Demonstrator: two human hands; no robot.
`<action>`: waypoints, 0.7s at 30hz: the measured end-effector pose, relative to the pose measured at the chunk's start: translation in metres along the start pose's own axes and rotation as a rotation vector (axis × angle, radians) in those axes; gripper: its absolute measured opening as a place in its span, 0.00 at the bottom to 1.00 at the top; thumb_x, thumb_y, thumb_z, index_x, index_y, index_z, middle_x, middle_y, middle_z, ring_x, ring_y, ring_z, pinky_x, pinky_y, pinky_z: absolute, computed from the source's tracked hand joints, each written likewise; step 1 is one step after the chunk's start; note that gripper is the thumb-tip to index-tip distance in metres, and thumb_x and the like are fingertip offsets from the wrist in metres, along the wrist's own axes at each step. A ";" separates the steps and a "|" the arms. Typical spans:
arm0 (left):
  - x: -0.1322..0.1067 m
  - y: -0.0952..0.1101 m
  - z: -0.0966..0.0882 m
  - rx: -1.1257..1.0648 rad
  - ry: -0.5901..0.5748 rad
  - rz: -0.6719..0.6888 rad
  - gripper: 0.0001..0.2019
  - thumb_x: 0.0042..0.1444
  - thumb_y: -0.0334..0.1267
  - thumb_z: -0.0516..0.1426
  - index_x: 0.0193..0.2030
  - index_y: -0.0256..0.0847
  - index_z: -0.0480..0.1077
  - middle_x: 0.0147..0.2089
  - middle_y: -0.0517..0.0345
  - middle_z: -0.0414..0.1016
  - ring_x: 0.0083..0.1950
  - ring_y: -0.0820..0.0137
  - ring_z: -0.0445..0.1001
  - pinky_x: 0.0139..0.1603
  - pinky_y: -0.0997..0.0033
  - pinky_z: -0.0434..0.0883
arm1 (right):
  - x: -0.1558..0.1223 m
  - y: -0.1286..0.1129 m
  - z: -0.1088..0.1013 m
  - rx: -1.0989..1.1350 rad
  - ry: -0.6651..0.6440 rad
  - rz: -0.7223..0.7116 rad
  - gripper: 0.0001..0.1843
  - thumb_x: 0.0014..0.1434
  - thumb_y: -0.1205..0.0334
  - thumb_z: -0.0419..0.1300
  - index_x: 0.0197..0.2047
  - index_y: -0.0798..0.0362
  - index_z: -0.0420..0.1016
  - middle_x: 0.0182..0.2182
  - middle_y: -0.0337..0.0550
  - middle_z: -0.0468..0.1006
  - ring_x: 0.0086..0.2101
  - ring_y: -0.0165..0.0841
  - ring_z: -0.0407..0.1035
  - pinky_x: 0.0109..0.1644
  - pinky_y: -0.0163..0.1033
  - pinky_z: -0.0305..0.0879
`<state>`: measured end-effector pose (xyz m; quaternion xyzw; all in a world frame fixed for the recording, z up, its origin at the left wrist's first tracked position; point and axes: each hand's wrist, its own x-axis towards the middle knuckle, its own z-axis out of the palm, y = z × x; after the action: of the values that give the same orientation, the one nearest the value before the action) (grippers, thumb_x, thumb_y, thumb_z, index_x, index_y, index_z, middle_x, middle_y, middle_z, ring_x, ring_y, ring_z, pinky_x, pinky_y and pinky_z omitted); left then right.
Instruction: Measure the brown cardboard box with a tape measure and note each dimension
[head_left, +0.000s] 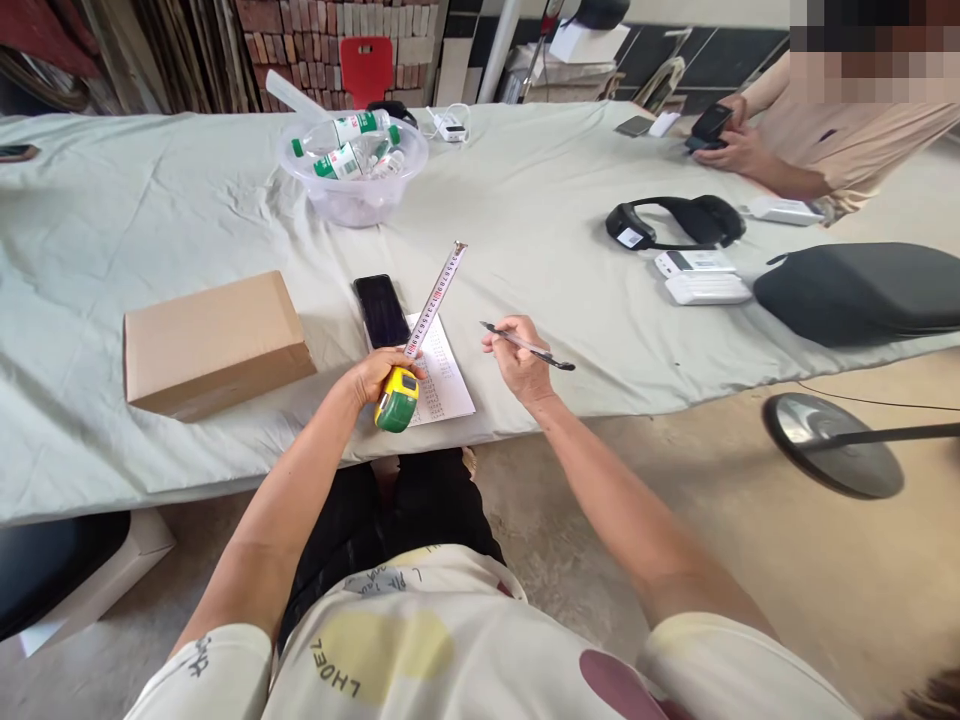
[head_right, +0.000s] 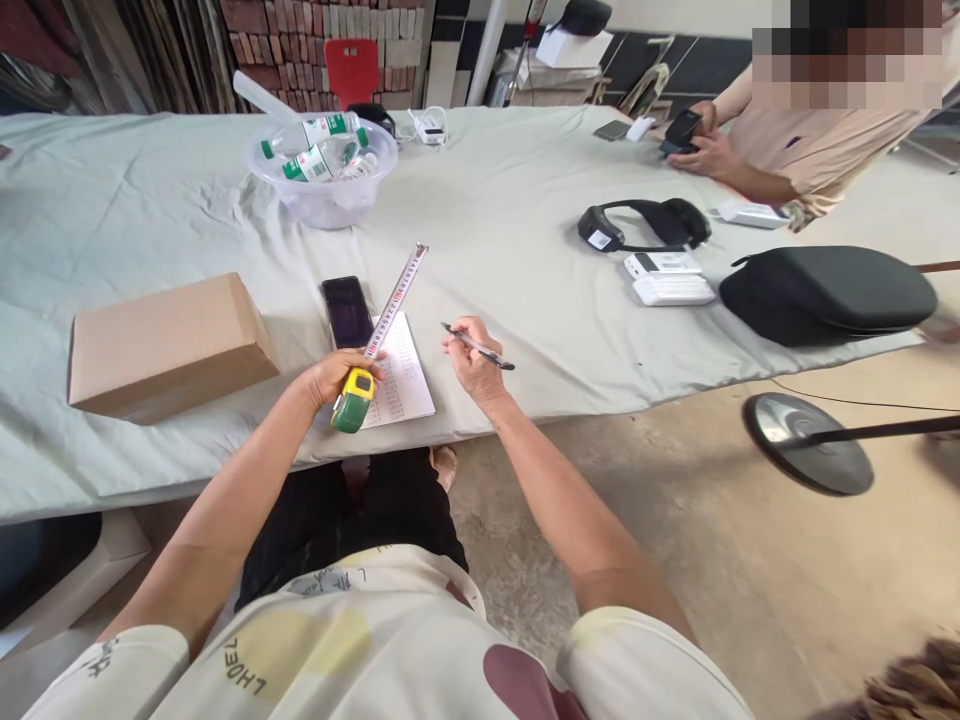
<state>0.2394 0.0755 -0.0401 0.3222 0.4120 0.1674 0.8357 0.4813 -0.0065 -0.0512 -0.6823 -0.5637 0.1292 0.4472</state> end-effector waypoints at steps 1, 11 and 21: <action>-0.002 -0.001 0.001 0.003 0.010 0.005 0.14 0.53 0.25 0.59 0.47 0.30 0.73 0.26 0.50 0.79 0.21 0.65 0.75 0.24 0.68 0.72 | -0.002 -0.005 0.008 0.077 -0.002 0.016 0.09 0.63 0.54 0.51 0.44 0.47 0.63 0.34 0.45 0.83 0.33 0.38 0.79 0.40 0.41 0.74; -0.041 -0.018 -0.005 -0.073 0.126 0.075 0.17 0.56 0.26 0.58 0.53 0.31 0.71 0.29 0.51 0.81 0.23 0.70 0.75 0.26 0.72 0.72 | -0.016 -0.007 0.049 0.200 -0.024 0.046 0.28 0.64 0.30 0.50 0.44 0.47 0.70 0.38 0.47 0.84 0.35 0.42 0.81 0.42 0.48 0.77; -0.040 -0.022 -0.001 -0.101 0.122 0.060 0.16 0.47 0.22 0.64 0.43 0.35 0.73 0.32 0.52 0.83 0.23 0.72 0.74 0.25 0.74 0.71 | 0.012 -0.182 -0.055 0.577 0.224 -0.470 0.15 0.72 0.42 0.53 0.48 0.42 0.69 0.37 0.33 0.82 0.34 0.31 0.81 0.36 0.38 0.77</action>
<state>0.2148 0.0376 -0.0316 0.2812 0.4432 0.2319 0.8190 0.4039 -0.0279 0.1211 -0.3905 -0.5928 0.1013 0.6970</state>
